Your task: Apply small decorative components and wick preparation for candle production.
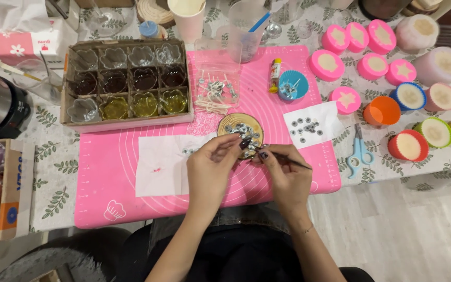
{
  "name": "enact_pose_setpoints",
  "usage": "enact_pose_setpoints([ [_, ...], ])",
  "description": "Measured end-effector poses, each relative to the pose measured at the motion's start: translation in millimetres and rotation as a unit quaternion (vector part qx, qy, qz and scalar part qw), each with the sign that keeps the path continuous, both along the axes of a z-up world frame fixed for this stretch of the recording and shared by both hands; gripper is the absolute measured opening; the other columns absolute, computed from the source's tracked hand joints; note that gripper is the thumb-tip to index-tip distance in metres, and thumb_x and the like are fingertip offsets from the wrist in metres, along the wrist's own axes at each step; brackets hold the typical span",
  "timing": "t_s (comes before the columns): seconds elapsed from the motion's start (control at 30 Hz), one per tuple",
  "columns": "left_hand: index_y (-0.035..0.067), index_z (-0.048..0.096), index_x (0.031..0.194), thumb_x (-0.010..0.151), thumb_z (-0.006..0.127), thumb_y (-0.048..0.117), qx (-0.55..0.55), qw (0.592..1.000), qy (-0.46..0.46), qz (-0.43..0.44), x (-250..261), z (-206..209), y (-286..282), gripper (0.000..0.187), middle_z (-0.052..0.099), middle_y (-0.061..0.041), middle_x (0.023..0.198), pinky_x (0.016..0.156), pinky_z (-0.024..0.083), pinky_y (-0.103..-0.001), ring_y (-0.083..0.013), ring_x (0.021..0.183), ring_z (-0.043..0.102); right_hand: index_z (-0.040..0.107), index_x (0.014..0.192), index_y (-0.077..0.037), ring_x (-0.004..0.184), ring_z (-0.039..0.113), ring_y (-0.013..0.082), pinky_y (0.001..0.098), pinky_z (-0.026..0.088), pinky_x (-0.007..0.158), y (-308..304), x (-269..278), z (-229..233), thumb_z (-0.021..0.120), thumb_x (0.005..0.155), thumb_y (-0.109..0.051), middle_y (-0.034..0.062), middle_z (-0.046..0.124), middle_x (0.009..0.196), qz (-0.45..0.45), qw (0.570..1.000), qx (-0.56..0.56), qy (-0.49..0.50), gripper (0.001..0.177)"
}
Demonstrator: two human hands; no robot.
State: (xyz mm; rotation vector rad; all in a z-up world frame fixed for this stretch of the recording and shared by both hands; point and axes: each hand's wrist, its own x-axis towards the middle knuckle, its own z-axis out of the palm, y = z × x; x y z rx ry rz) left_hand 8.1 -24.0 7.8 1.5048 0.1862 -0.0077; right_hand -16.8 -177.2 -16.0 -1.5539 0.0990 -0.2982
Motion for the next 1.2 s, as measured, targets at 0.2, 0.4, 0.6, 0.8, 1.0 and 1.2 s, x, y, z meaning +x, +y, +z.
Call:
enact_pose_setpoints([
  [0.2, 0.0, 0.078, 0.11, 0.088, 0.075, 0.008, 0.026, 0.998, 0.024, -0.042, 12.3, 2.1, -0.8, 0.023, 0.08, -0.006, 0.089, 0.068, 0.06, -0.022, -0.0063, 0.074, 0.072, 0.066, 0.108, 0.009, 0.088, 0.075, 0.0175, 0.0299, 0.063, 0.083, -9.2, 4.1, -6.2, 0.066, 0.096, 0.002, 0.0157, 0.075, 0.097, 0.008, 1.0, 0.019, 0.011, 0.015],
  [0.4, -0.004, 0.077, 0.112, 0.092, 0.069, 0.002, -0.123, 0.986, 0.068, -0.091, 25.1, -29.5, 6.9, 0.021, 0.075, -0.009, 0.084, 0.063, 0.056, -0.024, -0.0097, 0.067, 0.066, 0.065, 0.11, 0.009, 0.088, 0.073, 0.0173, 0.0302, 0.062, 0.082, -14.5, 10.5, -11.3, 0.065, 0.096, 0.003, 0.0158, 0.075, 0.099, 0.038, 0.999, 0.028, -0.006, 0.016],
  [0.6, 0.002, 0.078, 0.104, 0.093, 0.07, 0.008, 0.352, 0.914, -0.202, 0.004, 21.1, -8.9, 19.0, 0.014, 0.078, -0.01, 0.097, 0.073, 0.058, -0.032, -0.02, 0.079, 0.072, 0.061, 0.112, 0.009, 0.088, 0.073, 0.0199, 0.0314, 0.061, 0.082, -34.9, 19.7, -6.2, 0.063, 0.099, 0.001, 0.0169, 0.073, 0.097, 0.012, 0.999, 0.052, -0.014, 0.015],
  [0.8, 0.011, 0.079, 0.094, 0.085, 0.074, 0.013, 0.48, 0.81, -0.336, -0.014, 20.0, 3.3, 9.7, 0.01, 0.079, -0.005, 0.098, 0.081, 0.058, -0.037, -0.0288, 0.092, 0.072, 0.061, 0.11, 0.009, 0.088, 0.074, 0.02, 0.032, 0.063, 0.082, -34.4, 19.1, -2.7, 0.061, 0.1, 0.0, 0.0157, 0.072, 0.095, 0.002, 0.998, 0.062, -0.004, 0.014],
  [1.0, 0.021, 0.078, 0.11, 0.088, 0.076, 0.024, 0.366, 0.925, -0.061, -0.078, 18.9, 9.3, 12.7, 0.022, 0.073, 0.001, 0.102, 0.088, 0.055, -0.033, -0.0171, 0.092, 0.071, 0.061, 0.11, 0.008, 0.085, 0.075, 0.0206, 0.0324, 0.063, 0.08, -34.2, 19.9, -3.1, 0.061, 0.101, -0.004, 0.0168, 0.074, 0.094, -0.002, 0.998, 0.054, 0.012, 0.015],
  [1.2, 0.008, 0.081, 0.083, 0.08, 0.083, 0.02, 0.477, 0.817, -0.323, -0.02, 20.9, 21.7, 18.2, 0.012, 0.078, -0.002, 0.089, 0.088, 0.049, -0.047, -0.0357, 0.108, 0.062, 0.06, 0.11, 0.008, 0.083, 0.074, 0.0216, 0.0337, 0.063, 0.079, -30.9, 28.0, 2.8, 0.061, 0.101, -0.005, 0.0167, 0.073, 0.094, -0.01, 0.997, 0.074, 0.014, 0.016],
])
